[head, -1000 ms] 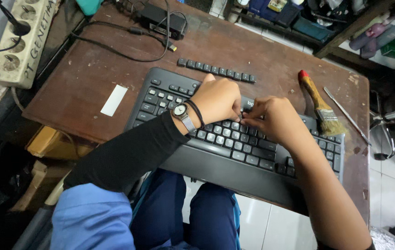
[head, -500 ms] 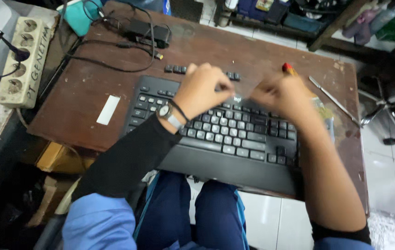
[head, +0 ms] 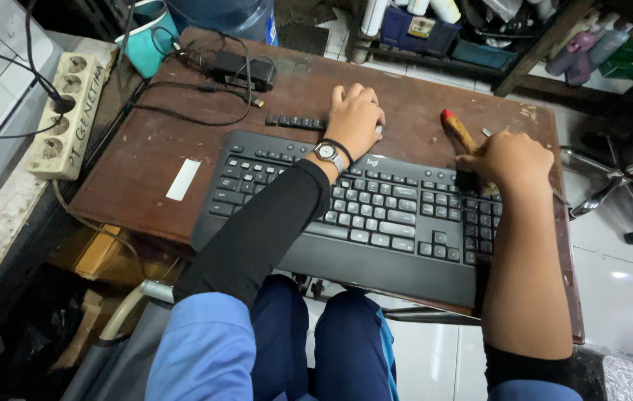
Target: The person removes individual keys from a keyboard, cleans each key with a brush, and places the cleaned keys back onto the keyboard. The person repeats this process for several keys.
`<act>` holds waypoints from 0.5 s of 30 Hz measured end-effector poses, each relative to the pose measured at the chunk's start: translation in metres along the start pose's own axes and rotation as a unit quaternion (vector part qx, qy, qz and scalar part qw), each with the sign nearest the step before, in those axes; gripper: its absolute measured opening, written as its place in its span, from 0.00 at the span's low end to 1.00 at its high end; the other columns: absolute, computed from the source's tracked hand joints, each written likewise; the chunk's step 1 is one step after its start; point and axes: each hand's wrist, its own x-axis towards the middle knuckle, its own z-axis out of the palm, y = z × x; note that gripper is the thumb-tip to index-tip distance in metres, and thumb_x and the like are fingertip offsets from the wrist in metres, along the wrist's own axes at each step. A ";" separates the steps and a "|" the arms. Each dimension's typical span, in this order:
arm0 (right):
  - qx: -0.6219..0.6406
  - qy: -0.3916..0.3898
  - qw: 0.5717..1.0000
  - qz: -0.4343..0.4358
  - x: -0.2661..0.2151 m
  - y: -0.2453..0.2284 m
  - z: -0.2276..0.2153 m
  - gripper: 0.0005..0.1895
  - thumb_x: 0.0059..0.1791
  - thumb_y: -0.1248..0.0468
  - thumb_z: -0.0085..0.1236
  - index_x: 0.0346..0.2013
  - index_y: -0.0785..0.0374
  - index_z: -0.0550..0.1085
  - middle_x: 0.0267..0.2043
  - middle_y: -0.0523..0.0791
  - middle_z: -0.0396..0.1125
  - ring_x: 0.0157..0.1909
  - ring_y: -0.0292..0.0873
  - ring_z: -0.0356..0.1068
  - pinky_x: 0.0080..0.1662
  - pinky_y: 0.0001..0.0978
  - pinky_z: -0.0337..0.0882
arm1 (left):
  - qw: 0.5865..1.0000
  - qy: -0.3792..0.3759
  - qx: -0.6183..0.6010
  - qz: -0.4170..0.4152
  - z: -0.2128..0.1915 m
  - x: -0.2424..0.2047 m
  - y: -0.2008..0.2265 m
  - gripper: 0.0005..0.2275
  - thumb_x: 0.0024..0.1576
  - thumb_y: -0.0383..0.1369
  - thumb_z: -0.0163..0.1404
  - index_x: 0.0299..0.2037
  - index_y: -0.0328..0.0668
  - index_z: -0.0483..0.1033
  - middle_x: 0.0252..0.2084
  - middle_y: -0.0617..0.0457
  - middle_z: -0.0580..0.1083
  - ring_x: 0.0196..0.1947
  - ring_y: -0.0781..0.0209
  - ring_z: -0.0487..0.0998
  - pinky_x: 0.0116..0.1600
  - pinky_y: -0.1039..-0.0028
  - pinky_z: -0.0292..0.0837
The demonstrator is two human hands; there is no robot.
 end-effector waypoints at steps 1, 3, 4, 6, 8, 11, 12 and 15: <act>0.000 0.001 1.000 0.000 0.003 0.004 0.005 0.35 0.43 0.30 0.57 0.52 0.51 0.79 0.54 0.51 0.75 0.55 0.57 0.74 0.51 0.49 0.72 | 1.000 0.001 0.000 0.000 -0.011 -0.001 0.005 0.09 0.34 0.41 0.70 0.22 0.68 0.82 0.35 0.64 0.69 0.45 0.54 0.66 0.53 0.54 0.53; -0.002 0.141 0.989 -0.046 0.010 0.012 0.013 0.35 0.43 0.31 0.57 0.46 0.56 0.81 0.47 0.54 0.75 0.48 0.59 0.76 0.42 0.52 0.76 | 0.994 0.036 -0.094 0.048 -0.034 -0.003 0.015 0.10 0.47 0.36 0.65 0.36 0.56 0.79 0.35 0.60 0.79 0.42 0.52 0.74 0.49 0.58 0.64; -0.002 0.143 0.989 -0.045 0.011 0.013 0.015 0.35 0.43 0.31 0.57 0.46 0.56 0.81 0.47 0.54 0.75 0.48 0.59 0.76 0.42 0.52 0.76 | 0.994 0.037 -0.094 0.049 -0.048 -0.009 0.021 0.10 0.47 0.36 0.65 0.36 0.56 0.79 0.35 0.60 0.79 0.42 0.52 0.74 0.49 0.58 0.64; 0.209 0.384 0.889 -0.138 0.014 0.014 0.017 0.28 0.54 0.39 0.62 0.39 0.62 0.69 0.40 0.49 0.69 0.44 0.57 0.70 0.42 0.52 0.66 | 0.942 0.040 -0.326 0.067 -0.076 -0.015 0.032 0.09 0.53 0.29 0.59 0.43 0.47 0.78 0.40 0.55 0.79 0.38 0.58 0.78 0.48 0.68 0.71; 0.334 0.425 0.819 -0.192 0.023 0.006 0.023 0.26 0.56 0.48 0.63 0.51 0.67 0.65 0.41 0.57 0.70 0.44 0.64 0.71 0.39 0.57 0.66 | 0.931 0.061 -0.354 0.064 -0.083 -0.022 0.033 0.11 0.53 0.31 0.60 0.45 0.51 0.78 0.40 0.56 0.78 0.38 0.58 0.79 0.44 0.72 0.73; 0.494 0.449 0.687 -0.286 -0.005 -0.021 0.018 0.22 0.58 0.57 0.61 0.55 0.68 0.62 0.40 0.60 0.71 0.43 0.63 0.73 0.40 0.54 0.69 | 0.904 0.087 -0.415 0.052 -0.089 -0.029 0.038 0.13 0.53 0.31 0.61 0.47 0.52 0.79 0.38 0.56 0.76 0.35 0.62 0.80 0.40 0.79 0.75; 0.539 0.445 0.636 -0.327 -0.021 -0.035 0.013 0.18 0.58 0.55 0.58 0.47 0.65 0.63 0.38 0.55 0.72 0.41 0.54 0.73 0.43 0.45 0.72 | 0.890 0.096 -0.443 0.050 -0.093 -0.030 0.038 0.12 0.53 0.29 0.62 0.46 0.48 0.79 0.37 0.56 0.75 0.33 0.65 0.80 0.38 0.82 0.75; 0.547 0.406 0.588 -0.436 -0.036 -0.063 0.024 0.30 0.44 0.49 0.73 0.40 0.64 0.63 0.42 0.52 0.69 0.48 0.55 0.70 0.55 0.40 0.65 | 0.898 0.149 -0.411 0.057 -0.093 -0.033 0.045 0.12 0.51 0.29 0.61 0.45 0.50 0.80 0.36 0.56 0.75 0.32 0.59 0.80 0.37 0.79 0.75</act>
